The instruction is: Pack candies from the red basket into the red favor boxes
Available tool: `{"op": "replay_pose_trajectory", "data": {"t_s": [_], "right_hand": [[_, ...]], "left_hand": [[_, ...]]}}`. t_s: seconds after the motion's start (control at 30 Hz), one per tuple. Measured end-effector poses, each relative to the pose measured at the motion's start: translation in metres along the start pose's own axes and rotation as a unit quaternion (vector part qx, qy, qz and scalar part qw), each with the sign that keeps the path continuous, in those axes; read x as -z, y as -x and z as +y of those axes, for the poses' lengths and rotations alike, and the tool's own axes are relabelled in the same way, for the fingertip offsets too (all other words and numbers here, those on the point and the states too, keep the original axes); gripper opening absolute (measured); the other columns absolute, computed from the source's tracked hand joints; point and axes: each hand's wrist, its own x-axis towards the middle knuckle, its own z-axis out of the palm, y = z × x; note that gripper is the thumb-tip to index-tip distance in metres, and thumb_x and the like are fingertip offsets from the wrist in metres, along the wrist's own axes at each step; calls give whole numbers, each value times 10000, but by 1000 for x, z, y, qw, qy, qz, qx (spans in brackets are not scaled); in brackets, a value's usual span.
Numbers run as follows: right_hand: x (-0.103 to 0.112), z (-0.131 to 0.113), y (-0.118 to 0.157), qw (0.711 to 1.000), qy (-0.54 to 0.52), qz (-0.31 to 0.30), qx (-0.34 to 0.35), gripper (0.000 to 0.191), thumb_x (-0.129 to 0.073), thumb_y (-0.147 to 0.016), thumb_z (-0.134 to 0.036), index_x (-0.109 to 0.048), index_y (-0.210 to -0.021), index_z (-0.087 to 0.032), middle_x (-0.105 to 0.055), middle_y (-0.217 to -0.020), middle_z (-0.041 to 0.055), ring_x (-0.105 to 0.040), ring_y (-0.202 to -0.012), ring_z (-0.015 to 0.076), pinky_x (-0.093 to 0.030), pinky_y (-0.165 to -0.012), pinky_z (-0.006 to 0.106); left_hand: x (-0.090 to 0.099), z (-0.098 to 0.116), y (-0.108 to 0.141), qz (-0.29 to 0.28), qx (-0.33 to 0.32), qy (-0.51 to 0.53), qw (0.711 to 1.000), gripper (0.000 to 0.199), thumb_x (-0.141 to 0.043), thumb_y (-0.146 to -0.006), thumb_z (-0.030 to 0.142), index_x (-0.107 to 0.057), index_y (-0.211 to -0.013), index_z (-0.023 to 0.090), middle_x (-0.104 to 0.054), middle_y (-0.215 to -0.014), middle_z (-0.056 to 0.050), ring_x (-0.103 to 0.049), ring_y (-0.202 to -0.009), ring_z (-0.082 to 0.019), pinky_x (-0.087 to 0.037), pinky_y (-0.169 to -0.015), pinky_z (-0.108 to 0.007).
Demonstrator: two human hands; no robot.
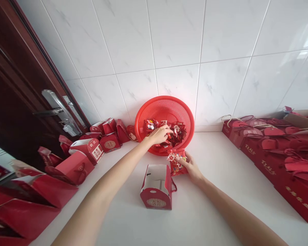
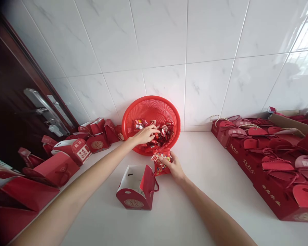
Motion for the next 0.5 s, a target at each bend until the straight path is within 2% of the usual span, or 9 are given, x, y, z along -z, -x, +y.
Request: {"op": "replay_pose_trajectory", "data": {"t_s": [0.1,0.2,0.4,0.5], "right_hand": [[0,1,-1,1000,-4,3,5,534,-859,-667,-542,-661,-1061,-240,-749,-1108,82,-712,-993,305,-580,-846,433],[0,1,-1,1000,-9,3,11,544,-856,-669,-544,-660,-1075,-240,-746,-1129,86,-706,-1013,309,-576,-854,431],[0,0,-1,1000,-17,4,2,566,-853,-670,-546,-648,-1101,-242,-746,-1127,90,-708,-1013,326,-590,-810,438],[0,0,-1,1000,-21,8,-5,560,-860,-664,-539,-644,-1086,-241,-745,-1133,95,-709,-1011,326,-591,-805,437]], "left_hand": [[0,5,-4,-46,8,-26,999,475,-489,-836,44,-724,-1200,239,-613,-1358,-65,-668,-1132,-214,-543,-942,-294],[0,6,-6,-64,9,-30,997,455,-513,-801,29,-749,-1132,232,-671,-1272,-71,-678,-1106,-223,-551,-900,-289],[2,5,-6,-34,20,-24,999,352,-550,-811,90,-772,-1063,195,-690,-1145,-111,-710,-964,-247,-569,-844,-327],[10,1,-5,10,17,-7,1000,320,-569,-816,130,-770,-1055,196,-687,-1103,-97,-695,-975,-247,-556,-903,-351]]}}
